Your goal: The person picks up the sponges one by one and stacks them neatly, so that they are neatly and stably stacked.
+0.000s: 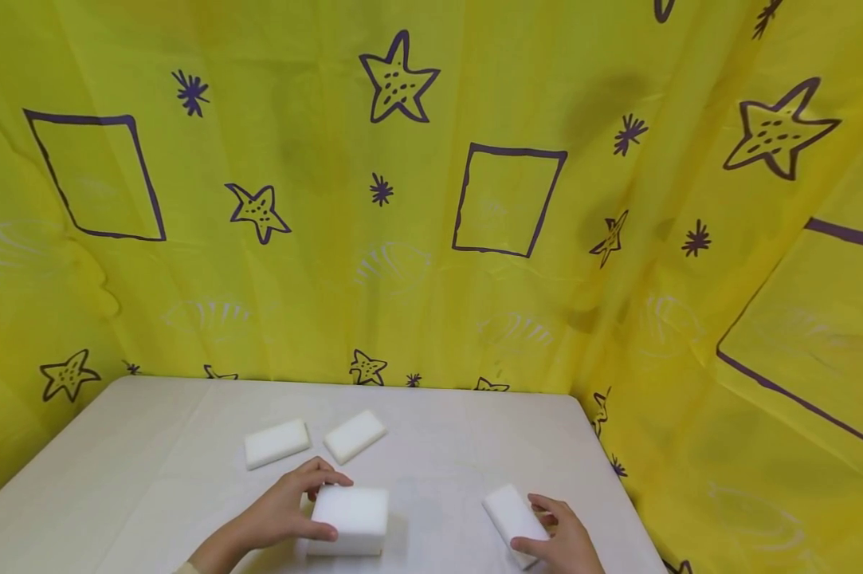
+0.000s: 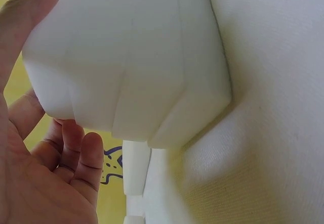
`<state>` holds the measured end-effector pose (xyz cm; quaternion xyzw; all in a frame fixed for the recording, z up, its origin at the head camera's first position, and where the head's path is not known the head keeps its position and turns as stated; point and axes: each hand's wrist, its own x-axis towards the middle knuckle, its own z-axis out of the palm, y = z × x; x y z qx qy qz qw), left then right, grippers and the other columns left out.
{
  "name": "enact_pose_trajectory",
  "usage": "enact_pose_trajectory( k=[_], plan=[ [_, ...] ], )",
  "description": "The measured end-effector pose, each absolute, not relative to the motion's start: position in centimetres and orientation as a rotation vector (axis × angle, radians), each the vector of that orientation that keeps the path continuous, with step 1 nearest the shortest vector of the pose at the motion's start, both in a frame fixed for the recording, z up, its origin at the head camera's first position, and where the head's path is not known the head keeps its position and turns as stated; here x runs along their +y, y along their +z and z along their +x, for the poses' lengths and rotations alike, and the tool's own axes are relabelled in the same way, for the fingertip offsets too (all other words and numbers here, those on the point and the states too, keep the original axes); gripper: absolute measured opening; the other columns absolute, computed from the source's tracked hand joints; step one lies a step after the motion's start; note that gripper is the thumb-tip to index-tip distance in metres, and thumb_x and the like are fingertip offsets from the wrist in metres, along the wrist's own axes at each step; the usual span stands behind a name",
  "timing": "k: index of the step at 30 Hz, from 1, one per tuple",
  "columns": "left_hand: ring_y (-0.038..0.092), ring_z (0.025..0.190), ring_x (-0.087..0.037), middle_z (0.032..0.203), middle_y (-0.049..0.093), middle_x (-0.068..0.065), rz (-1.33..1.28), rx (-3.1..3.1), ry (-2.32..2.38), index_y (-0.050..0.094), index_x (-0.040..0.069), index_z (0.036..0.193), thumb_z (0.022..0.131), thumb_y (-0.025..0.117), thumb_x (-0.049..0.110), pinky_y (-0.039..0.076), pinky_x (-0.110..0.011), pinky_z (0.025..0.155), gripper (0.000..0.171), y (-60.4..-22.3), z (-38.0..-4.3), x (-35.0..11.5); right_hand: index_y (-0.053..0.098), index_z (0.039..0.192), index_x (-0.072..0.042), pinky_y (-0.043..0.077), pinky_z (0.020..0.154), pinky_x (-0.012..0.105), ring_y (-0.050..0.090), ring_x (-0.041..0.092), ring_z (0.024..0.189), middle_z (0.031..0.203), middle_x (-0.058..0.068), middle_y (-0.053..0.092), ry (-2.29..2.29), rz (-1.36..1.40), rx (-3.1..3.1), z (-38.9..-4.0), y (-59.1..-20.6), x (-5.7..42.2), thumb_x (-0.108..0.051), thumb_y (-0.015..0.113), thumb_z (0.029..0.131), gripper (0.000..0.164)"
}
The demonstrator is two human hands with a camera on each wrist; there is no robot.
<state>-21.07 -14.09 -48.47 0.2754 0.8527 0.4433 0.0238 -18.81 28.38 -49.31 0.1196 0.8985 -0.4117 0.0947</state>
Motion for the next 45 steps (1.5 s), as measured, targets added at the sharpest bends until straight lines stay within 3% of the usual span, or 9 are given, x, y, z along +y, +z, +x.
enact_pose_trajectory(
  k=[13, 30, 45],
  plan=[
    [0.046, 0.09, -0.006, 0.104, 0.054, 0.005, 0.88, 2.623, 1.41, 0.068, 0.021, 0.119, 0.068, 0.09, 0.035, 0.043, -0.027, 0.079, 0.057, -48.3, -21.0, -14.0, 0.047, 0.137, 0.004, 0.053, 0.079, 0.055, 0.057, 0.039, 0.101, 0.122, 0.029, 0.054, -1.169, 0.357, 2.66, -19.1, -50.1, 28.1, -0.034, 0.091, 0.062, 0.095],
    [0.045, 0.09, -0.006, 0.104, 0.053, 0.008, 0.873, 2.644, 1.382, 0.068, 0.023, 0.119, 0.069, 0.087, 0.044, 0.042, -0.025, 0.078, 0.058, -48.9, -21.3, -14.1, 0.049, 0.135, 0.005, 0.051, 0.082, 0.057, 0.056, 0.044, 0.105, 0.122, 0.027, 0.053, -1.111, 0.35, 2.7, -19.3, -50.6, 28.0, -0.031, 0.091, 0.062, 0.092],
    [0.044, 0.089, -0.006, 0.104, 0.053, 0.007, 0.878, 2.641, 1.39, 0.068, 0.022, 0.119, 0.069, 0.087, 0.043, 0.042, -0.024, 0.077, 0.058, -48.8, -21.3, -14.1, 0.048, 0.135, 0.006, 0.05, 0.082, 0.06, 0.055, 0.045, 0.105, 0.123, 0.03, 0.052, -1.067, 0.355, 2.712, -19.7, -51.2, 28.0, -0.034, 0.091, 0.063, 0.093]
  ],
)
